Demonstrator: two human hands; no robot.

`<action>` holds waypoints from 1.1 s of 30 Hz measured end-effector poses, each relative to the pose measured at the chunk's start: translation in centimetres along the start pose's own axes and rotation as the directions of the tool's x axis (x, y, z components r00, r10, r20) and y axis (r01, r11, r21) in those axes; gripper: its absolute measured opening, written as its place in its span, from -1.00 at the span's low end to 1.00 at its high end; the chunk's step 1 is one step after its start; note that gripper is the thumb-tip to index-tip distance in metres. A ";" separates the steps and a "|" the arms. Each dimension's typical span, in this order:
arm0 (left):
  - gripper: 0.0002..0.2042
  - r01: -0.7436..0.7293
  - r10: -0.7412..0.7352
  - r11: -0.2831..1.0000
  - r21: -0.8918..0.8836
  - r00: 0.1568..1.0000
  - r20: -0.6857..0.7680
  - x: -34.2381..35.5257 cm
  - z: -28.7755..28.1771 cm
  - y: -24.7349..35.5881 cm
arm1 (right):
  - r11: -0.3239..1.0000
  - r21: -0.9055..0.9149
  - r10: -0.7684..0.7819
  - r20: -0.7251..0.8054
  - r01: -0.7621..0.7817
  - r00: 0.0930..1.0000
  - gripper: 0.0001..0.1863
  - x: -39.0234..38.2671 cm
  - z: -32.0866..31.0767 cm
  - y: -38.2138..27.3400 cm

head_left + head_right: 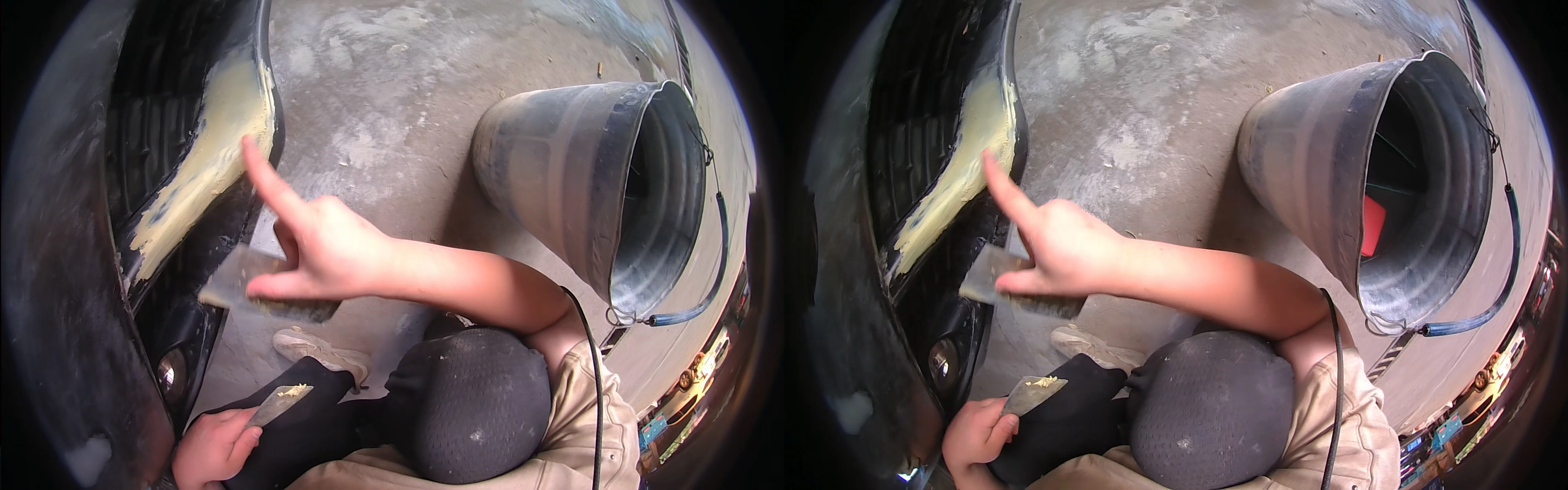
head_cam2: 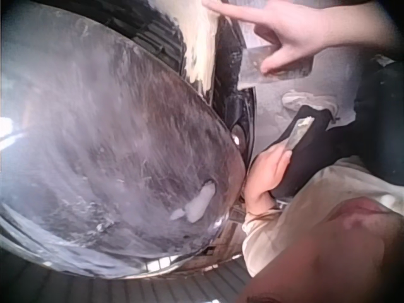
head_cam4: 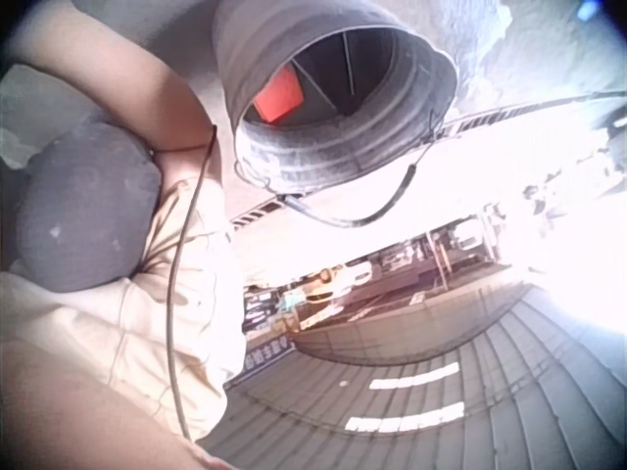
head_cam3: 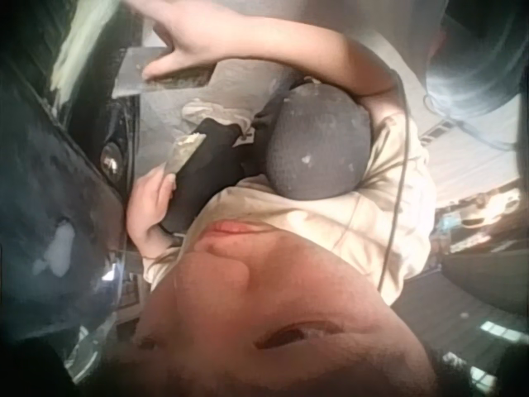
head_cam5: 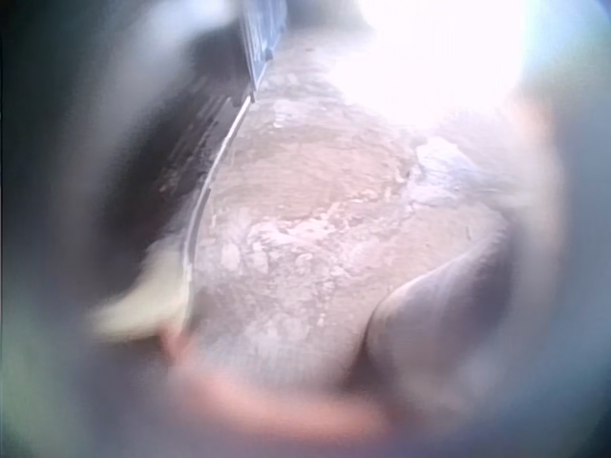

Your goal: The person applies a beige filler paste to a black car bumper using a metal spreader, smoothing the surface with their finger. They then scrape excess filler from the spreader.

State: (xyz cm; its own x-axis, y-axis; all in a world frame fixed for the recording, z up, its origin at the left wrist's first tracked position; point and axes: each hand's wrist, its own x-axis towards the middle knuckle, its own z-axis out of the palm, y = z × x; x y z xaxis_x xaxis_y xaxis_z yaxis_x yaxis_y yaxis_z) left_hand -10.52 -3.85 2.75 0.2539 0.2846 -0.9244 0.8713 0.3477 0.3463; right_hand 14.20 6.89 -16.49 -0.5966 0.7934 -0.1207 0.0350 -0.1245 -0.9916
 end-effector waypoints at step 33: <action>-0.81 0.027 -0.027 0.999 0.027 1.000 -0.007 0.1 0.0 -0.4 | 0.985 0.154 -0.088 0.086 0.074 0.992 0.41 0.4 2.4 -0.3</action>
State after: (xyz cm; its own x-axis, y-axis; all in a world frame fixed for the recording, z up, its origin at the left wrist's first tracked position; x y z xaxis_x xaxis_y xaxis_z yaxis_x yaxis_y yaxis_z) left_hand -10.85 -3.94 2.49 0.2271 0.2816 -0.9323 0.8888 0.3312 0.3166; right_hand 12.02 5.85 -16.15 -0.6638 0.7474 -0.0284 -0.1332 -0.1554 -0.9788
